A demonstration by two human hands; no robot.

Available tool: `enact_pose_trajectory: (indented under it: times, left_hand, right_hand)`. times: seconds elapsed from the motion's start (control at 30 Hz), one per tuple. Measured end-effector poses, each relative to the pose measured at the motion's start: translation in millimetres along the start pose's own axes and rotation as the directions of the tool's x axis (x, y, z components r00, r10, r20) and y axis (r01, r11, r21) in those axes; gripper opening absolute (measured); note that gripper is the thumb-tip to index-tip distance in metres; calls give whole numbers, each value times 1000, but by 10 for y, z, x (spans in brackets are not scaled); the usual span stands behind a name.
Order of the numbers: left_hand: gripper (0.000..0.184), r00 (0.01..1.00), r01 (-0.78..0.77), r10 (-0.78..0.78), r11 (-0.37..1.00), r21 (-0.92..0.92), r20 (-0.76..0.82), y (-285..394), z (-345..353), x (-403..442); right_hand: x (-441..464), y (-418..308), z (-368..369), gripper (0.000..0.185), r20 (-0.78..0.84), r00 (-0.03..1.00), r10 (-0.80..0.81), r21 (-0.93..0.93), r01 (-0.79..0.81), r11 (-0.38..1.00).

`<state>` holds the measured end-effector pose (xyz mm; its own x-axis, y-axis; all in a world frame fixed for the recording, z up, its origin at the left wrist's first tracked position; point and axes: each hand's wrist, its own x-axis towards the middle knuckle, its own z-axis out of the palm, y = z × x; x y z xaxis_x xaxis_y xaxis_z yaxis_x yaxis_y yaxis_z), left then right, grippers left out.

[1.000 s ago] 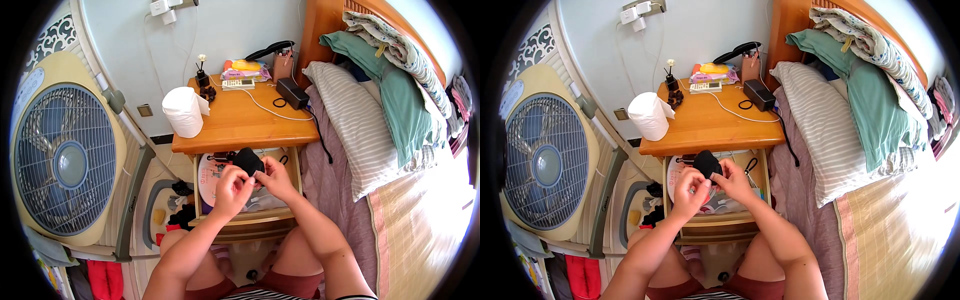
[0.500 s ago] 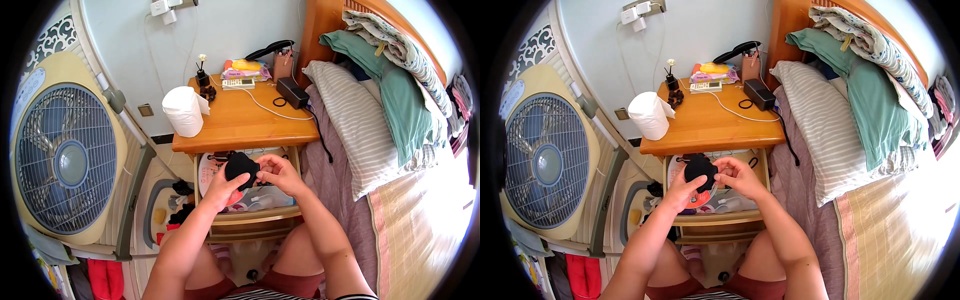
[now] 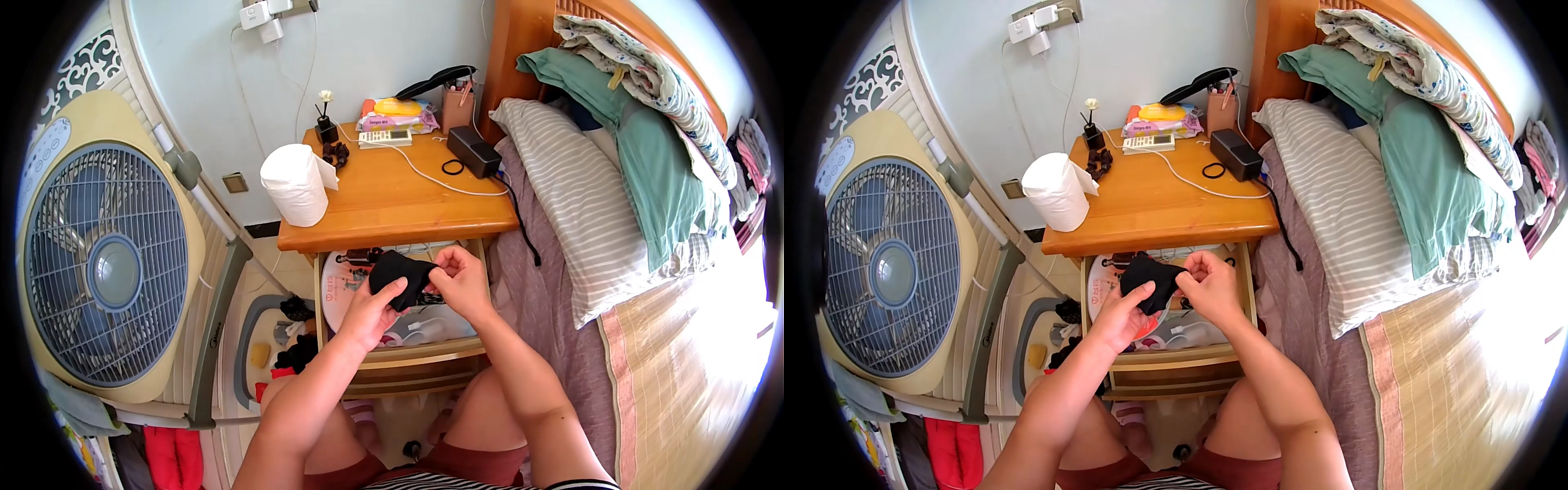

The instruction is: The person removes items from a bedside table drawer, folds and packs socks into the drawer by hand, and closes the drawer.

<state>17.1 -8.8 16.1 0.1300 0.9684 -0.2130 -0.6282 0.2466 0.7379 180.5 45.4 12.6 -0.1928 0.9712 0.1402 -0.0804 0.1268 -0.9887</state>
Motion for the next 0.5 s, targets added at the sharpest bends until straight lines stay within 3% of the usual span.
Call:
enact_pose_trajectory:
  times: [0.1, 0.2, 0.27, 0.37, 0.4, 0.43, 0.5]
  left_hand:
    - [35, 998, 3, -4, 1000, -9, -61, -10, 2, -8]
    - [35, 996, 1, -1, 1000, -1, -92, -44, -41, 4]
    - [37, 994, -51, 49, 999, -14, -102, -92, -96, 30]
    - [39, 983, -149, 149, 989, 6, -106, -95, -103, 52]
    - [39, 983, -150, 150, 989, 6, -106, -115, -113, 47]
    - [39, 980, -171, 177, 983, 64, -94, -151, -131, 32]
    - [40, 976, -191, 201, 974, 121, -80, -191, -184, 27]
  right_hand:
    - [-14, 0, 11, 11, -42, 999, 27, 49, -25, 998]
    - [3, 91, -18, 9, 19, 999, 40, 20, -41, 999]
    - [20, 155, -26, 14, 140, 984, 108, 215, -136, 967]
    - [-20, 139, 44, 27, 237, 942, 237, 164, -279, 946]
    - [-32, 197, 66, 40, 303, 919, 250, 25, -270, 963]
    - [-59, 251, 102, 40, 304, 919, 250, 25, -270, 963]
    - [-107, 289, 184, 47, 306, 951, 43, -160, 7, 987]
